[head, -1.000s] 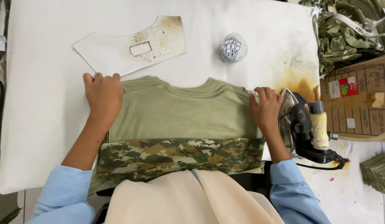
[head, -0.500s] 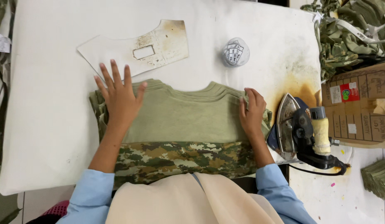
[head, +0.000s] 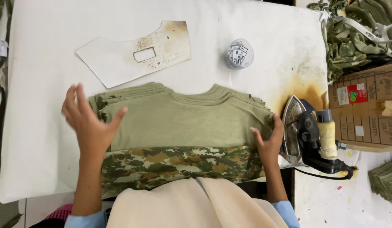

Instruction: The person irons the collar area of a stack of camouflage-patterned shirts using a steam iron. They repeatedly place a paper template over the collar, position a small label, and press it with the iron before moving to the next shirt in the stack.

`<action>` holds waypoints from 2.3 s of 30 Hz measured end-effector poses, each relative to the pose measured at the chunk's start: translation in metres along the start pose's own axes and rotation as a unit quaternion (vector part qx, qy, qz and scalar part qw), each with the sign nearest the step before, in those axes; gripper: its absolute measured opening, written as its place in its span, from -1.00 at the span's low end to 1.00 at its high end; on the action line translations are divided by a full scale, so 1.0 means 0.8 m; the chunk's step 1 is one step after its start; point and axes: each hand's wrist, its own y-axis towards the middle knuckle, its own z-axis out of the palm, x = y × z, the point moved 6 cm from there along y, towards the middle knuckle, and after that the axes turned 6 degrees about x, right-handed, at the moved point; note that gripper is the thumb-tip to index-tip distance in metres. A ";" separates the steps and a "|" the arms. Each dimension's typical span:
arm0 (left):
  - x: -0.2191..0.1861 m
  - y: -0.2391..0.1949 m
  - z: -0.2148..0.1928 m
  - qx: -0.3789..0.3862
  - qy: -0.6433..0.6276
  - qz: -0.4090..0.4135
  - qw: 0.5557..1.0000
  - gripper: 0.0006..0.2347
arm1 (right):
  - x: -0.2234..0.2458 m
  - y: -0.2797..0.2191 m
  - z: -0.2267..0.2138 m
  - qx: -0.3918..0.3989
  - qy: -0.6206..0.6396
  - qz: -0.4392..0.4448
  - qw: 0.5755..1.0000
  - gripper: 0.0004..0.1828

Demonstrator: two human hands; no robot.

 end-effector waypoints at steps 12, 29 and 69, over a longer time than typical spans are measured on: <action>0.060 -0.086 0.062 -0.013 0.024 -0.154 0.988 -0.34 | -0.028 -0.008 0.030 0.097 0.020 0.308 0.946 0.09; 0.010 -0.044 0.033 -0.013 -0.242 -0.135 0.961 -0.60 | -0.063 0.004 0.032 0.031 0.197 0.225 0.954 -0.31; -0.039 -0.006 0.083 -0.030 0.072 0.020 0.997 -0.49 | 0.038 0.063 0.082 0.093 -0.087 -0.022 0.992 -0.56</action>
